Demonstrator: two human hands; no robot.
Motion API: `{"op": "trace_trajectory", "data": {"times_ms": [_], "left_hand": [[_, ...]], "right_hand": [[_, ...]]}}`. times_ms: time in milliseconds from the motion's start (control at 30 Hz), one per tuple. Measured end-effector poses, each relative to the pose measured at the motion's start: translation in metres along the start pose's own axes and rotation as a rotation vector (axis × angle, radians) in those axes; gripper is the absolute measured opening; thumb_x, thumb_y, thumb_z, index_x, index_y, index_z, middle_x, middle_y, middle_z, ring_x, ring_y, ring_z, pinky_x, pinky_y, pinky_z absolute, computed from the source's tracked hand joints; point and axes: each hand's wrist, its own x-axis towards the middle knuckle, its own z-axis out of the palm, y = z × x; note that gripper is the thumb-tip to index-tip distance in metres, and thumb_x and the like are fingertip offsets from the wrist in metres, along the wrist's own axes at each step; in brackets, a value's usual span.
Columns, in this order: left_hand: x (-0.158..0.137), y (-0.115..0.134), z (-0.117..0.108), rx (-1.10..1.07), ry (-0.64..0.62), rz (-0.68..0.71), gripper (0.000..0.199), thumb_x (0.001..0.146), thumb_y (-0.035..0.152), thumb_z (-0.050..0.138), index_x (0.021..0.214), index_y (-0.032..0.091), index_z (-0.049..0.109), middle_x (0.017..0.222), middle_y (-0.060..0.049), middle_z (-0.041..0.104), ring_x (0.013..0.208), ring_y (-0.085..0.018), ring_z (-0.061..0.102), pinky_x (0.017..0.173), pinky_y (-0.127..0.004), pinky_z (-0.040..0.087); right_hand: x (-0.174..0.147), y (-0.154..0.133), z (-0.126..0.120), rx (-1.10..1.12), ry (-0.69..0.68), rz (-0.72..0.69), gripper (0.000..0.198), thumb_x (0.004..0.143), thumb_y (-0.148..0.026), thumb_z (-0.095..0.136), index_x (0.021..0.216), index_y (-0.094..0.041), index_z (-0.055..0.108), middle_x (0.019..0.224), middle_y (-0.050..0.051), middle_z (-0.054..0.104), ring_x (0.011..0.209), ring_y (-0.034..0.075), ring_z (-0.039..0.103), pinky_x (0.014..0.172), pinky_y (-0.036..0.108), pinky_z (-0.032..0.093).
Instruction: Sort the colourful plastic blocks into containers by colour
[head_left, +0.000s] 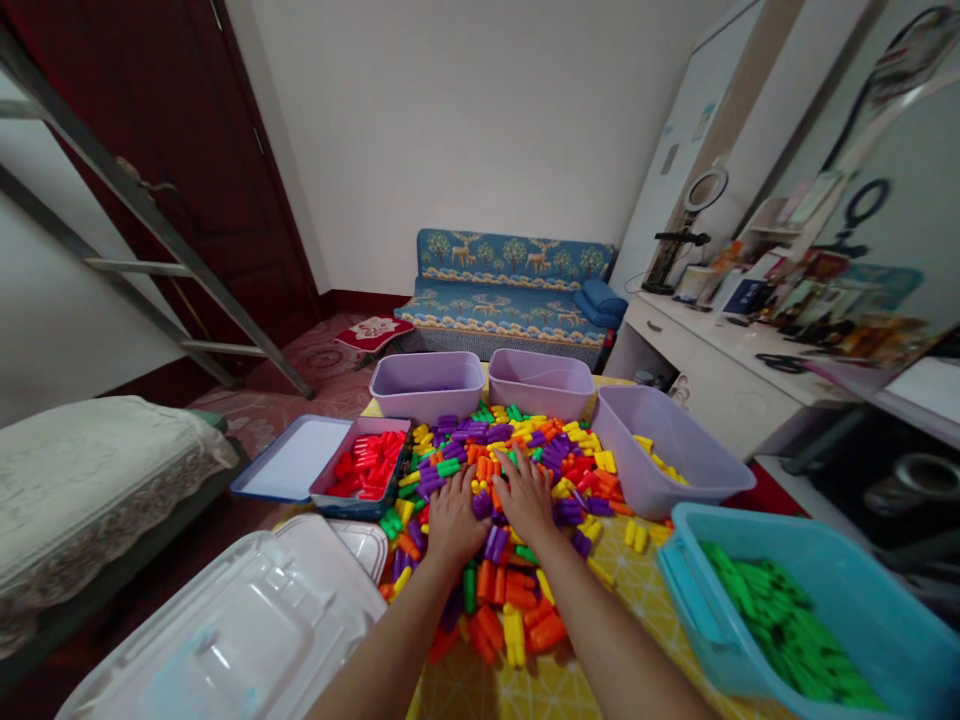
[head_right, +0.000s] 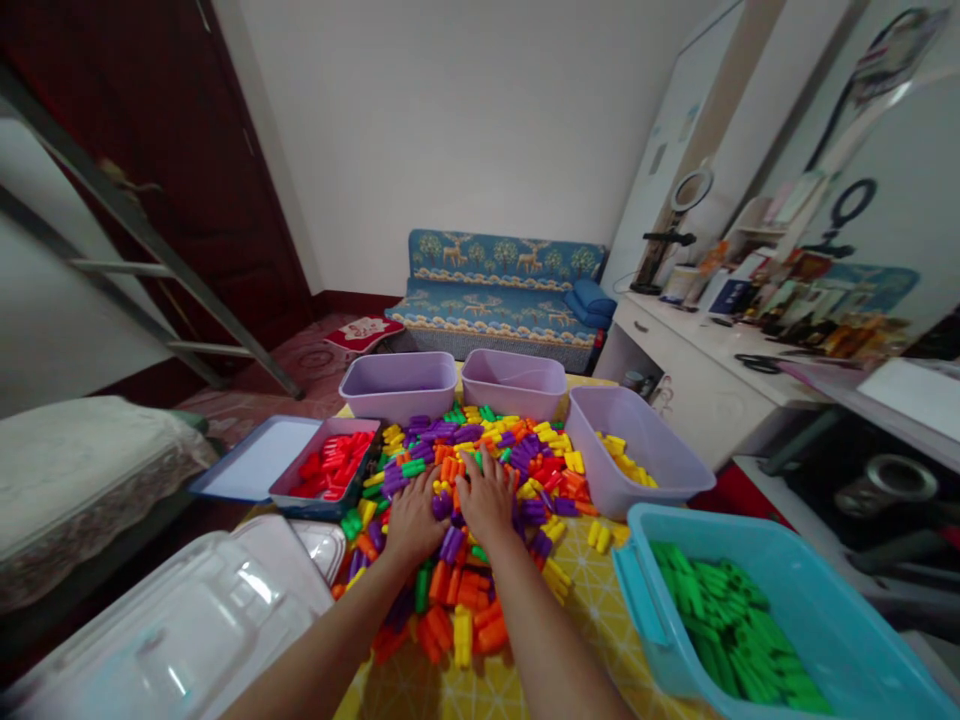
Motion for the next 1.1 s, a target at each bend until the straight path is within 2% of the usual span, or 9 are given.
{"op": "trace_trajectory", "data": {"times_ms": [333, 500, 633, 733, 800, 867, 933, 1000, 1100], "left_hand": [[-0.002, -0.002, -0.01, -0.02, -0.045, 0.046, 0.078, 0.07, 0.02, 0.059, 0.146, 0.021, 0.04, 0.155, -0.007, 0.04, 0.138, -0.026, 0.04, 0.11, -0.039, 0.035], [0.006, 0.001, -0.036, 0.001, -0.159, 0.135, 0.076, 0.067, 0.023, 0.067, 0.14, 0.015, 0.048, 0.147, -0.014, 0.048, 0.134, -0.028, 0.047, 0.11, -0.035, 0.04], [0.019, 0.003, -0.056, -0.05, -0.25, 0.23, 0.071, 0.064, 0.027, 0.075, 0.132, 0.017, 0.056, 0.138, -0.013, 0.058, 0.122, -0.029, 0.058, 0.103, -0.036, 0.047], [0.031, 0.002, -0.064, -0.145, -0.245, 0.376, 0.056, 0.074, 0.011, 0.062, 0.129, 0.022, 0.06, 0.13, -0.007, 0.064, 0.119, -0.023, 0.06, 0.103, -0.033, 0.046], [0.037, 0.0, -0.066, -0.184, -0.197, 0.43, 0.057, 0.076, -0.001, 0.049, 0.125, 0.024, 0.063, 0.128, -0.003, 0.066, 0.12, -0.018, 0.059, 0.104, -0.028, 0.045], [0.039, -0.004, -0.069, -0.126, -0.107, 0.33, 0.057, 0.078, -0.004, 0.043, 0.121, 0.025, 0.066, 0.126, -0.004, 0.067, 0.116, -0.017, 0.061, 0.1, -0.027, 0.047], [0.035, -0.008, -0.07, 0.004, -0.04, 0.14, 0.046, 0.083, 0.003, 0.046, 0.118, 0.024, 0.067, 0.121, -0.007, 0.068, 0.11, -0.02, 0.064, 0.094, -0.03, 0.049], [0.029, -0.013, -0.069, 0.119, -0.054, 0.002, 0.033, 0.086, 0.016, 0.054, 0.117, 0.02, 0.067, 0.117, -0.011, 0.067, 0.109, -0.025, 0.064, 0.092, -0.033, 0.05], [0.019, -0.019, -0.058, 0.19, -0.127, -0.029, 0.037, 0.084, 0.021, 0.061, 0.121, 0.016, 0.064, 0.124, -0.015, 0.063, 0.118, -0.027, 0.058, 0.097, -0.034, 0.047]], "right_hand": [[-0.01, 0.018, 0.017, -0.028, 0.009, -0.008, 0.053, 0.098, -0.037, 0.036, 0.15, -0.029, 0.035, 0.15, 0.009, 0.046, 0.144, 0.024, 0.032, 0.115, 0.056, 0.02], [-0.01, 0.016, 0.016, -0.04, -0.002, -0.011, 0.054, 0.097, -0.038, 0.037, 0.151, -0.027, 0.034, 0.15, 0.01, 0.046, 0.144, 0.026, 0.031, 0.116, 0.057, 0.019], [-0.01, 0.02, 0.019, -0.042, -0.004, -0.02, 0.054, 0.098, -0.036, 0.038, 0.151, -0.026, 0.034, 0.149, 0.013, 0.046, 0.145, 0.026, 0.03, 0.116, 0.058, 0.017], [-0.011, 0.022, 0.019, -0.034, -0.029, -0.026, 0.055, 0.099, -0.041, 0.036, 0.152, -0.026, 0.032, 0.152, 0.013, 0.043, 0.147, 0.026, 0.026, 0.117, 0.057, 0.015], [-0.011, 0.022, 0.018, -0.025, -0.053, -0.021, 0.056, 0.099, -0.045, 0.035, 0.152, -0.026, 0.03, 0.154, 0.013, 0.04, 0.148, 0.026, 0.023, 0.117, 0.057, 0.014], [-0.011, 0.02, 0.016, -0.022, -0.074, 0.006, 0.056, 0.099, -0.044, 0.035, 0.152, -0.026, 0.03, 0.154, 0.012, 0.039, 0.148, 0.025, 0.022, 0.118, 0.057, 0.013], [-0.011, 0.017, 0.014, -0.021, -0.086, 0.036, 0.056, 0.098, -0.042, 0.037, 0.152, -0.028, 0.031, 0.155, 0.01, 0.039, 0.149, 0.024, 0.021, 0.118, 0.055, 0.011], [-0.011, 0.014, 0.013, -0.017, -0.089, 0.051, 0.056, 0.097, -0.043, 0.039, 0.152, -0.029, 0.031, 0.155, 0.008, 0.038, 0.149, 0.023, 0.02, 0.119, 0.054, 0.01], [-0.011, 0.013, 0.012, -0.01, -0.088, 0.045, 0.057, 0.097, -0.043, 0.038, 0.152, -0.029, 0.03, 0.156, 0.008, 0.037, 0.149, 0.023, 0.02, 0.119, 0.053, 0.008]]}}
